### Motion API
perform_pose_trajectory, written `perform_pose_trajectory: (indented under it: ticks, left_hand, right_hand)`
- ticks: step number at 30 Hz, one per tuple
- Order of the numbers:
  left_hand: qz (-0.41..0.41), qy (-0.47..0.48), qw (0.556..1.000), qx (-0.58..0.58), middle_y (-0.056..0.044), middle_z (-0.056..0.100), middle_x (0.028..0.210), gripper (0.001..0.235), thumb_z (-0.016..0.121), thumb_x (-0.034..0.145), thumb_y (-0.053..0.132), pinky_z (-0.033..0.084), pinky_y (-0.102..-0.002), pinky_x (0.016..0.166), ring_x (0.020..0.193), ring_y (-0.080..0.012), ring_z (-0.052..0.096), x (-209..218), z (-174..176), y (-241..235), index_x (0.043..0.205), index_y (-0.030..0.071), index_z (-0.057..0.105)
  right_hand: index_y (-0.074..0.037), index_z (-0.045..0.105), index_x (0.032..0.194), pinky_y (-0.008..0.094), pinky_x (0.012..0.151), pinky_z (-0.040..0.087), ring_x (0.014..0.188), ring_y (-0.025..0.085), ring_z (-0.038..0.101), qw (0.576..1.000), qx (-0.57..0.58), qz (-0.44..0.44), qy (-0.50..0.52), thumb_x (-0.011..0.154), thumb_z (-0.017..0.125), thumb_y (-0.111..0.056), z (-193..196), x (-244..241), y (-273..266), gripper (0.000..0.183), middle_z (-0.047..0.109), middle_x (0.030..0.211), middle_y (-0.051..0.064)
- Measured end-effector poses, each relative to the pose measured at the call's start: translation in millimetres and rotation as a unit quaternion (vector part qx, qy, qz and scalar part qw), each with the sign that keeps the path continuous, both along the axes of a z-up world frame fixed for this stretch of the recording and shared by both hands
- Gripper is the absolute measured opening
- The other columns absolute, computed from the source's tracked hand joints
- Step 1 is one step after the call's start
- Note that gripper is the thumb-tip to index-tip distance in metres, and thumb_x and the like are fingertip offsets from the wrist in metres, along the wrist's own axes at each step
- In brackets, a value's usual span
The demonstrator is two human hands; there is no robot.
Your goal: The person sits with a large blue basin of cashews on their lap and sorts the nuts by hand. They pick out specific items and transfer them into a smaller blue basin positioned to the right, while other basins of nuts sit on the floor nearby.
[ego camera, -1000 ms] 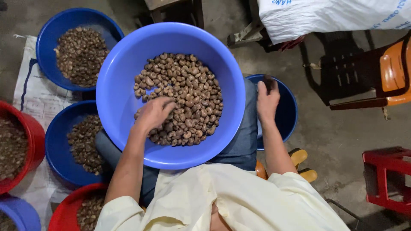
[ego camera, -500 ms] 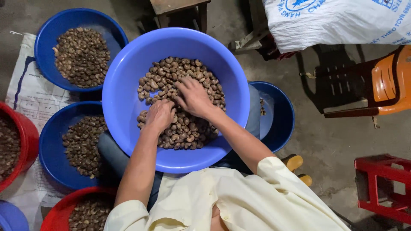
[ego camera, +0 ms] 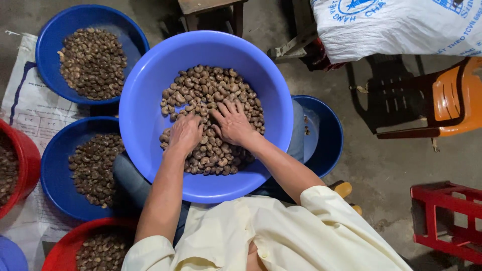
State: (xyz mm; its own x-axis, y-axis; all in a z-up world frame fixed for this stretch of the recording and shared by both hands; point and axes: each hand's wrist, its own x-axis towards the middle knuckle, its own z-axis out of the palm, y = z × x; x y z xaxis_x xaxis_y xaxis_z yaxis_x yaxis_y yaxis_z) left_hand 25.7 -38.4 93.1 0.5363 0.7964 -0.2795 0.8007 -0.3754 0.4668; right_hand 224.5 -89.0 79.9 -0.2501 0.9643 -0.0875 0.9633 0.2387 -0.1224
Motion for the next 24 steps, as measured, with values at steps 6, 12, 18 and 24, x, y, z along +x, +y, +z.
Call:
perform_pose_trajectory:
  ticks: [6, 12, 18, 24]
  left_hand:
    - [-0.01, 0.015, 0.999, 0.048, -0.018, 0.067, 0.101, 0.022, 0.057, 0.102, 0.026, 0.055, -0.054, 0.077, 0.091, -0.0417, 0.067, -2.4, -23.3, -1.3, 0.104, 0.007, 0.069]
    - [-0.016, 0.031, 0.999, 0.032, -0.014, 0.067, 0.094, 0.022, 0.056, 0.104, 0.025, 0.055, -0.046, 0.076, 0.085, -0.0338, 0.068, -2.7, -19.1, -0.8, 0.106, 0.008, 0.07]
    - [-0.028, 0.038, 0.999, -0.003, -0.017, 0.071, 0.097, 0.029, 0.058, 0.101, 0.034, 0.057, -0.054, 0.082, 0.095, -0.0396, 0.069, -4.4, -43.6, 1.3, 0.106, 0.009, 0.072]
    - [0.008, 0.04, 0.999, -0.013, -0.022, 0.073, 0.093, 0.036, 0.056, 0.101, 0.035, 0.056, -0.059, 0.084, 0.095, -0.0453, 0.069, 3.8, -12.7, -1.6, 0.1, 0.004, 0.073]
  right_hand:
    - [-0.02, 0.04, 0.153, 0.058, 0.114, 0.033, 0.15, 0.036, 0.03, 0.998, -0.056, -0.005, 0.018, 0.099, 0.048, -0.04, 3.2, 21.4, -21.8, 0.059, 0.04, 0.157, 0.014]
    - [-0.022, 0.039, 0.154, 0.049, 0.106, 0.041, 0.145, 0.032, 0.04, 0.998, -0.05, -0.03, 0.019, 0.103, 0.046, -0.041, 19.4, 29.8, -43.0, 0.054, 0.05, 0.144, 0.01]
    - [-0.02, 0.045, 0.147, 0.051, 0.11, 0.037, 0.146, 0.032, 0.039, 0.995, -0.098, -0.033, 0.007, 0.102, 0.051, -0.047, 32.1, 40.4, -56.4, 0.053, 0.05, 0.149, 0.01]
    - [-0.019, 0.058, 0.128, 0.046, 0.102, 0.041, 0.123, 0.031, 0.059, 0.997, 0.022, -0.011, 0.068, 0.099, 0.055, -0.049, 15.6, 25.9, -29.8, 0.042, 0.061, 0.129, 0.008]
